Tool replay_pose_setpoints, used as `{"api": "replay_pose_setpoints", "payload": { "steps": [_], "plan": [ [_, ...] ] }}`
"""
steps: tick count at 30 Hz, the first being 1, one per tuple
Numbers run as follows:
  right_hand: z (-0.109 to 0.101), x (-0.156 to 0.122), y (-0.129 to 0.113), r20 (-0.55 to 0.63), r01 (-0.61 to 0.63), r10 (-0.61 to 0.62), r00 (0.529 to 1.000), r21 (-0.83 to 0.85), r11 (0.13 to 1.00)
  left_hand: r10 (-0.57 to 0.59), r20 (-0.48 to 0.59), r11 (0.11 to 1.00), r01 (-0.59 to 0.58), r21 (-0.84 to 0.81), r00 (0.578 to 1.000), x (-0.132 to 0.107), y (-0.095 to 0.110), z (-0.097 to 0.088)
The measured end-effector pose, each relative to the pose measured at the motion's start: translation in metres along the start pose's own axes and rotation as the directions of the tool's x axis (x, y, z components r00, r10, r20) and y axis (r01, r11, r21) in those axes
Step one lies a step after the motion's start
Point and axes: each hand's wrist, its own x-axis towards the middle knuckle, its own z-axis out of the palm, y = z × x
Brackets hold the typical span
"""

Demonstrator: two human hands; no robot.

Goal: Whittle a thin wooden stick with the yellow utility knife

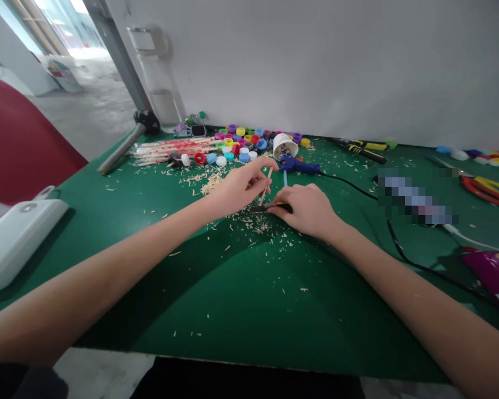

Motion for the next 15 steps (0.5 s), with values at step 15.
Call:
{"api": "replay_pose_setpoints", "payload": {
  "steps": [15],
  "plan": [
    [0.0028, 0.0021, -0.0011, -0.013, 0.026, -0.026, 1.000, -0.027, 0.999, 0.028, -0.017, 1.000, -0.028, -0.004, 0.999, 0.0000, -0.0021, 0.0015]
  ]
}}
